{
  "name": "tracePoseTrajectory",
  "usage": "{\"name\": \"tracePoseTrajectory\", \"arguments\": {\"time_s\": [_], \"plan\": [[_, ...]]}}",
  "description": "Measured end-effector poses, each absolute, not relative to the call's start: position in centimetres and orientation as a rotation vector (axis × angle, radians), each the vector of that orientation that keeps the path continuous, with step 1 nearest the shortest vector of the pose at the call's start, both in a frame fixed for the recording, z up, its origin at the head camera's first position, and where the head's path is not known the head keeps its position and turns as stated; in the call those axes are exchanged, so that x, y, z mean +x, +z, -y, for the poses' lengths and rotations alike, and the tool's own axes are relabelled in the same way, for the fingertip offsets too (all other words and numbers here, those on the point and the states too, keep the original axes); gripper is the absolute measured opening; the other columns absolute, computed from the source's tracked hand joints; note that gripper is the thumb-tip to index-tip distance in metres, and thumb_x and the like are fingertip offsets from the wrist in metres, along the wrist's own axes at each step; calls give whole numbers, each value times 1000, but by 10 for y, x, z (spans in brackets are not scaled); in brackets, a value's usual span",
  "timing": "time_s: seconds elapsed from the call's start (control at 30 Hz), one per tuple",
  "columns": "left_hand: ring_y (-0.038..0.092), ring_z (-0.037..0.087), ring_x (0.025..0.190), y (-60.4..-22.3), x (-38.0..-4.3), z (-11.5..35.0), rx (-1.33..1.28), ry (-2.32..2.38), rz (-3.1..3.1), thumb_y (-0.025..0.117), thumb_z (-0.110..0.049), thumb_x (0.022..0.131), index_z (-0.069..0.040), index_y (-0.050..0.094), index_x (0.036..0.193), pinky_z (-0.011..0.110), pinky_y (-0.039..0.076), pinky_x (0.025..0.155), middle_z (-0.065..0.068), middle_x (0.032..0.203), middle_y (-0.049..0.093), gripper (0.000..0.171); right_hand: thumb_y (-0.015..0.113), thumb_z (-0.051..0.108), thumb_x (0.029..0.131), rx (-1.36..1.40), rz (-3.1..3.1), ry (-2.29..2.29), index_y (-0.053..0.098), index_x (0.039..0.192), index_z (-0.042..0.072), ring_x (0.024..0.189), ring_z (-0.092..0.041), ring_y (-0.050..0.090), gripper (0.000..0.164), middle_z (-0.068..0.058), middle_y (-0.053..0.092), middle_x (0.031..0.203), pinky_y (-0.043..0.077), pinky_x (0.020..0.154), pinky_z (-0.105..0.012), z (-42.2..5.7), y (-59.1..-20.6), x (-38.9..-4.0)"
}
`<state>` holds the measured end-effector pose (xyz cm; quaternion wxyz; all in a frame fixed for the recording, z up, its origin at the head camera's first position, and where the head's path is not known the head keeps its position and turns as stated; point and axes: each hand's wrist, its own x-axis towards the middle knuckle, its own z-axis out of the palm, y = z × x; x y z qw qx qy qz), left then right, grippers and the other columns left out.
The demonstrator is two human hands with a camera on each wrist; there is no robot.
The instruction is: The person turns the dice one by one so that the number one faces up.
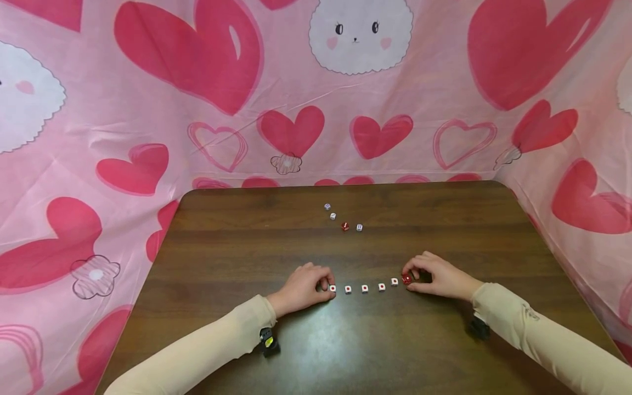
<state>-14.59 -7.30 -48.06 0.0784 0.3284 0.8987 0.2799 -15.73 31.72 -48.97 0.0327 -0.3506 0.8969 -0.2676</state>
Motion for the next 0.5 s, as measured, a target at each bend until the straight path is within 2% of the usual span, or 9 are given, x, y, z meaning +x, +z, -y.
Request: {"name": "tracePoseTrajectory", "arguments": {"time_s": [0.13, 0.23, 0.37, 0.5], "plan": [[48, 8, 81, -479, -148, 75, 974, 859, -2642, 82, -33, 90, -21, 68, 99, 30, 39, 79, -14, 82, 61, 21, 86, 25, 87, -1090, -2764, -813, 68, 107, 27, 84, -2, 43, 27, 20, 52, 86, 38, 72, -23, -316, -490, -159], [51, 5, 79, -477, -152, 77, 925, 959, -2553, 76, -34, 95, -18, 69, 102, 27, 42, 78, -14, 83, 65, 19, 86, 22, 87, -1110, -2759, -816, 68, 106, 27, 84, -2, 43, 26, 20, 52, 86, 38, 72, -23, -316, -490, -159], [56, 3, 71, -474, -160, 81, 846, 1131, -2457, 67, -27, 103, -13, 70, 103, 24, 48, 70, -8, 84, 69, 13, 85, 21, 87, -1124, -2753, -819, 68, 105, 27, 83, -2, 44, 26, 19, 53, 85, 38, 72, -23, -315, -490, -160], [57, 4, 64, -473, -168, 84, 812, 1210, -2465, 65, -19, 104, -12, 71, 102, 24, 50, 65, -3, 82, 69, 10, 85, 22, 88, -1121, -2751, -813, 67, 105, 28, 83, -1, 44, 25, 20, 52, 85, 38, 72, -23, -315, -490, -160]]}}
